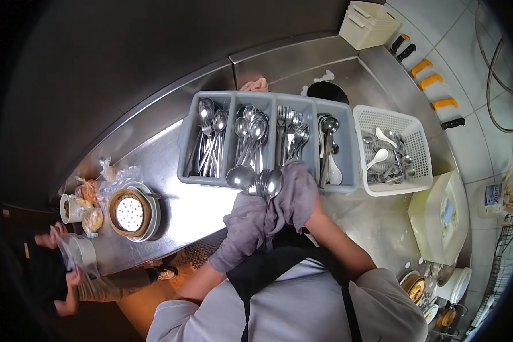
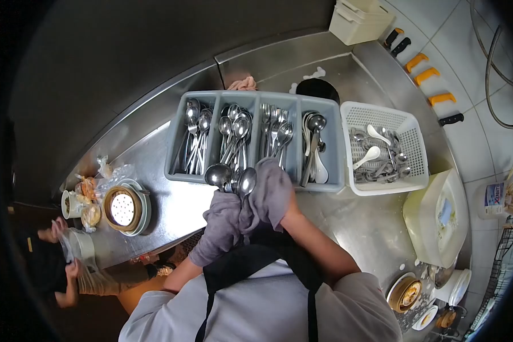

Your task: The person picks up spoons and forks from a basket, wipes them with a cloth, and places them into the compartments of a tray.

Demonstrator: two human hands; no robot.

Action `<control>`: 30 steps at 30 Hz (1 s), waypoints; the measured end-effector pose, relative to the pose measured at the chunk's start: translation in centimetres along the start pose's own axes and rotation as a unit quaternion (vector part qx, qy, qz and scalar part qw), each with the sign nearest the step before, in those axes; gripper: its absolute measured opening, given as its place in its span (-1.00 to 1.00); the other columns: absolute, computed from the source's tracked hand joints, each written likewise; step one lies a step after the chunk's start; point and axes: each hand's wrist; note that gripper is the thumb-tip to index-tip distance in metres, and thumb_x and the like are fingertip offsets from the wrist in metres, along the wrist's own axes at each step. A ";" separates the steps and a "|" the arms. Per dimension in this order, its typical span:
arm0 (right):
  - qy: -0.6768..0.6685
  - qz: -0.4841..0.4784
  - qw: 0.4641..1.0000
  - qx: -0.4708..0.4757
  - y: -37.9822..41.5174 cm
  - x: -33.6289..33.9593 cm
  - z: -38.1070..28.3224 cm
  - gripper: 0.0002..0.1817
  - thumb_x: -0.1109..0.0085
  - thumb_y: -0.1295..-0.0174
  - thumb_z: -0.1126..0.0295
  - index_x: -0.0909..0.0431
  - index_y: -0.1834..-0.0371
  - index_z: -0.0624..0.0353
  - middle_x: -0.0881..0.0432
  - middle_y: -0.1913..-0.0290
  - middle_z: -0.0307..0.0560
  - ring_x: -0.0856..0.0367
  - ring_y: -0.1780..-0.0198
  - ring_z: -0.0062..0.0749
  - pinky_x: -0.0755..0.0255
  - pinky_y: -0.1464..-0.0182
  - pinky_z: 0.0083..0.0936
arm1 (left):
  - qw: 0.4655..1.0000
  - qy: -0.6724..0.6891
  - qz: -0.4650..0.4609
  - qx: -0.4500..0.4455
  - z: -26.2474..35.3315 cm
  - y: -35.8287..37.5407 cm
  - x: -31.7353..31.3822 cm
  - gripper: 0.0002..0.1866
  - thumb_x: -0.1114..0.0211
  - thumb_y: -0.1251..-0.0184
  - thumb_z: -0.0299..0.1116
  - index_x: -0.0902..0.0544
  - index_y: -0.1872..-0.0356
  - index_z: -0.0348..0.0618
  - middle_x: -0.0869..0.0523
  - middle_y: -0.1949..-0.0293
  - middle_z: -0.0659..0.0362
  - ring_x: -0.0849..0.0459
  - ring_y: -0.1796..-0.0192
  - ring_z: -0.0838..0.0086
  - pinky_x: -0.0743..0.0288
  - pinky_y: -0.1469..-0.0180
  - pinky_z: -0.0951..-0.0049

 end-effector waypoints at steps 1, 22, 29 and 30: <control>0.038 -0.014 0.999 0.015 -0.5 -0.1 -0.9 -0.65 -0.13 -0.47 0.44 -0.42 -0.27 0.24 -0.62 0.06 -0.10 -0.66 0.02 -0.28 -0.63 -0.03 -0.45 | 0.997 0.028 0.074 -0.009 -0.2 -0.2 -0.5 -0.76 -0.36 -0.18 -0.57 -0.76 0.12 -0.11 -0.79 0.16 0.15 -0.79 0.08 0.41 -0.62 0.03 0.48; -0.568 0.037 0.778 -0.267 -1.7 -3.0 -2.1 -0.64 -0.03 -0.43 0.35 -0.56 -0.21 0.21 -0.62 -0.14 0.08 -0.56 -0.23 -0.10 -0.41 -0.33 -0.18 | 0.981 -0.023 -0.101 -0.165 4.4 -3.5 8.4 -0.90 -0.32 0.12 -0.56 -0.67 0.50 -0.13 -0.69 0.43 0.13 -0.73 0.34 0.23 -0.55 0.32 0.26; -0.025 -0.017 0.996 -0.080 0.1 -6.7 -2.9 -0.81 -0.03 -0.48 0.42 -0.62 0.01 0.21 -0.68 0.16 -0.11 -0.63 0.15 -0.40 -0.52 0.13 -0.40 | 0.980 -0.192 0.011 0.055 1.9 -1.9 5.0 -0.93 -0.38 0.00 -0.48 -0.73 0.49 -0.01 -0.71 0.47 0.14 -0.73 0.34 0.24 -0.53 0.23 0.20; 0.003 -0.039 0.993 -0.112 -0.6 -6.7 -5.0 -0.83 -0.06 -0.48 0.41 -0.61 0.03 0.22 -0.68 0.17 -0.14 -0.61 0.17 -0.47 -0.52 0.16 -0.44 | 0.984 -0.175 0.030 -0.031 3.1 -2.3 6.3 -0.96 -0.36 -0.02 -0.46 -0.73 0.50 -0.02 -0.70 0.51 0.17 -0.72 0.37 0.25 -0.53 0.17 0.25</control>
Point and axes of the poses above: each hand's wrist, its own y-axis away from the middle knuckle, its own x-axis out of the back of the hand, z = x × y
